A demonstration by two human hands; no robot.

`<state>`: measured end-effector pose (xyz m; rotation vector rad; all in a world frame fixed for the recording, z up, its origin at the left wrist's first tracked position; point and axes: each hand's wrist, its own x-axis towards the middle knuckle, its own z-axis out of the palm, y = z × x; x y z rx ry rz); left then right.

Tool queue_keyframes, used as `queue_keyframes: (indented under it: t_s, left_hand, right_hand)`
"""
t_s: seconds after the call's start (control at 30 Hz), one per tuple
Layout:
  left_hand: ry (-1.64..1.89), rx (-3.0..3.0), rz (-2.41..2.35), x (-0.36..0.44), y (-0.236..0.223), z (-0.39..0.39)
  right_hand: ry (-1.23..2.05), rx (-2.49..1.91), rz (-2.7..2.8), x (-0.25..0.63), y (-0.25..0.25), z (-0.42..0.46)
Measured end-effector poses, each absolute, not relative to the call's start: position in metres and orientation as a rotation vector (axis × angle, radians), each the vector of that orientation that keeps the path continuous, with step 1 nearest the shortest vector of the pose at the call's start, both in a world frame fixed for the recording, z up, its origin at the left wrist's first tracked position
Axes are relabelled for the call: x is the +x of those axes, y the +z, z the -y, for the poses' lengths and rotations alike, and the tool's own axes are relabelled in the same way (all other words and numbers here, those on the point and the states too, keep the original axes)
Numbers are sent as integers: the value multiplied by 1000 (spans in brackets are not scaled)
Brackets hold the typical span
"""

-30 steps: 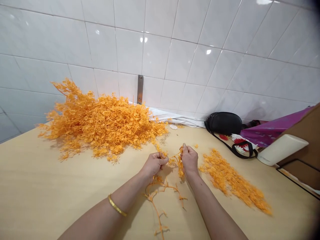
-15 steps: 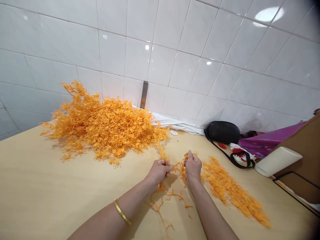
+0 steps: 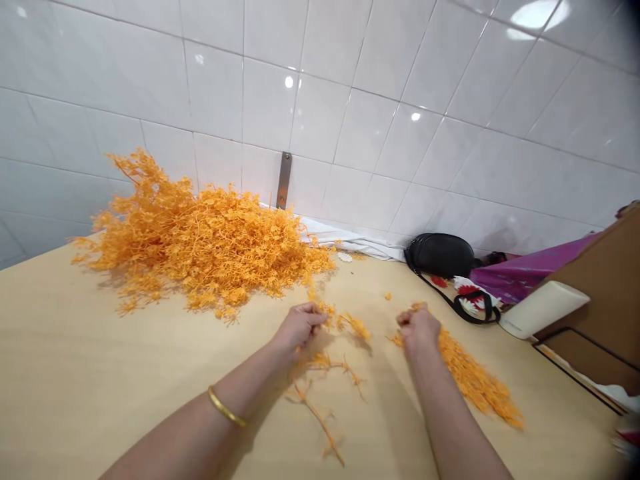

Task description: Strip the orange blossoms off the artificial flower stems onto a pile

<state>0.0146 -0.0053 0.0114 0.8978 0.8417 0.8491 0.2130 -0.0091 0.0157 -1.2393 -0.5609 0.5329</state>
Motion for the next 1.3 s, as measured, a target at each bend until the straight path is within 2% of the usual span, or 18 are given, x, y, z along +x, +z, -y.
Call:
queue_keyframes:
  t_s: [0.1, 0.2, 0.43, 0.63, 0.87, 1.3]
  left_hand:
    - [903, 796, -805, 4, 9, -2]
    - [908, 697, -718, 1, 5, -9]
    - [902, 572, -657, 1, 0, -19]
    - [867, 543, -650, 0, 2, -21]
    - [909, 540, -659, 1, 0, -21]
    - [901, 552, -659, 1, 4, -19]
  right_hand:
    - [563, -1220, 466, 215, 27, 13]
    - [718, -1142, 594, 192, 38, 18]
    - [1093, -1171, 1497, 149, 41, 44]
    - [711, -1381, 1962, 125, 20, 46]
    - [676, -1349, 2138, 117, 11, 48]
    - [442, -1624, 1610, 157, 5, 27]
